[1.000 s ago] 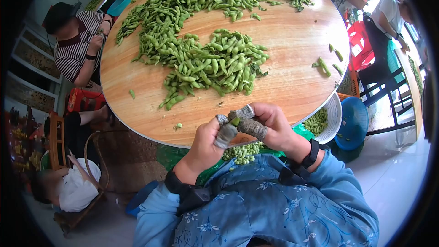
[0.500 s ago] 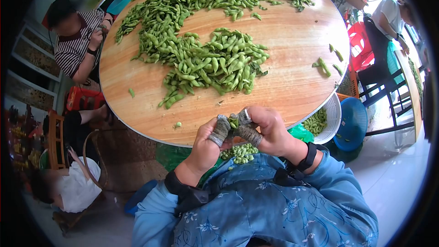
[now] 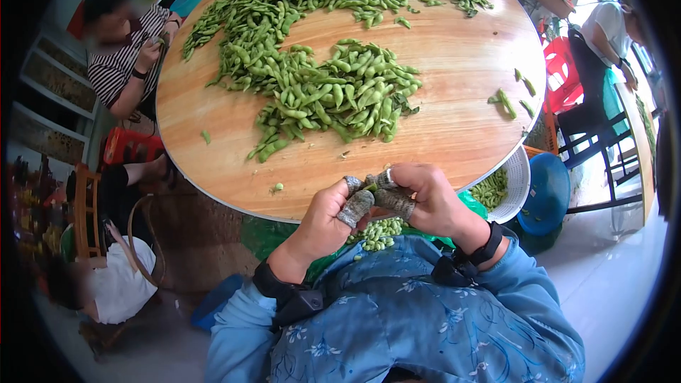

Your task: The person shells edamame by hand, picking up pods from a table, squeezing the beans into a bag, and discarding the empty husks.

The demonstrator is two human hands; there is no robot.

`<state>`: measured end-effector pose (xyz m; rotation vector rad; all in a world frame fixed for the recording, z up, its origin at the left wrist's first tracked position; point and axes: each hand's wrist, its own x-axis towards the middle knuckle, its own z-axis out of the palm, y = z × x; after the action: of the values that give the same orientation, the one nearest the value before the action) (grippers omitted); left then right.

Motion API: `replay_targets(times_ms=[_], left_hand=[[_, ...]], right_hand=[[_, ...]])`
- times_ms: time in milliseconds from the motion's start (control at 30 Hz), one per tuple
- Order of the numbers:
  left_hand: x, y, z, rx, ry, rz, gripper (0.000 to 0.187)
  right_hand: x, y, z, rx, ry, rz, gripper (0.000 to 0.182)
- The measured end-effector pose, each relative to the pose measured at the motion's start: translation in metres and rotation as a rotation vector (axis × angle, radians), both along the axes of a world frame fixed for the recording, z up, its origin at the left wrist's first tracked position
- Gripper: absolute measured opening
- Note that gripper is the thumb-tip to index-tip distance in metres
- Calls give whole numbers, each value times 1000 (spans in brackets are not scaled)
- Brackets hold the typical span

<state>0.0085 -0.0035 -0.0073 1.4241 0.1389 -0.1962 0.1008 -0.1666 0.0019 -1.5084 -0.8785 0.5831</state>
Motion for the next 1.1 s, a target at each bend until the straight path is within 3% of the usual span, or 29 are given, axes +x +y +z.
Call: replay_targets(times_ms=[100,200,267,367,467,533,600,667,733,800,833,867,900,967,1000,1067,1100], left_hand=[[-2,-7,3,153,-110,23,11],[-2,-9,-6,322,-223,27,14],[-3,-8,-8,328,-230,40,15],[-5,-4,-10,359,-214,17,12],[-5,-5,1,154,-144,28,14],[-6,-2,1,-333,91,46,15],[-6,-5,1,-222,67,32,22],[-8,-8,4,15,22,69,19],[-12,-2,3,108,-54,59,18],[-17,10,5,206,-130,47,18],[-23,19,8,391,-150,146,17],[-29,28,10,574,-168,243,18],[-31,40,9,576,-167,247,18],[-31,61,3,1117,-175,503,17],[-30,63,-1,1118,-175,504,17],[-27,68,-6,1319,-204,461,16],[-29,62,-6,1314,-225,374,14]], right_hand=[[-4,0,-5,68,184,1,12],[-3,-2,-9,-1,199,28,11],[-7,-1,-2,-3,143,42,11],[-15,3,-2,24,315,-68,12],[-15,3,-3,39,431,-115,14],[-12,4,-7,68,550,-34,15],[-10,3,-6,65,537,-8,15],[-7,-5,-4,-45,53,44,14],[-9,-10,4,113,175,-168,14],[6,-43,13,5,77,-213,18],[15,-63,21,-91,1,-235,19],[14,-83,14,-22,74,-371,9],[20,-99,30,-284,75,-449,3],[28,-149,2,-337,-149,-576,9],[33,-161,2,-336,-149,-575,9],[40,-181,7,-639,-214,-517,10],[43,-188,-1,-635,-215,-520,10]])
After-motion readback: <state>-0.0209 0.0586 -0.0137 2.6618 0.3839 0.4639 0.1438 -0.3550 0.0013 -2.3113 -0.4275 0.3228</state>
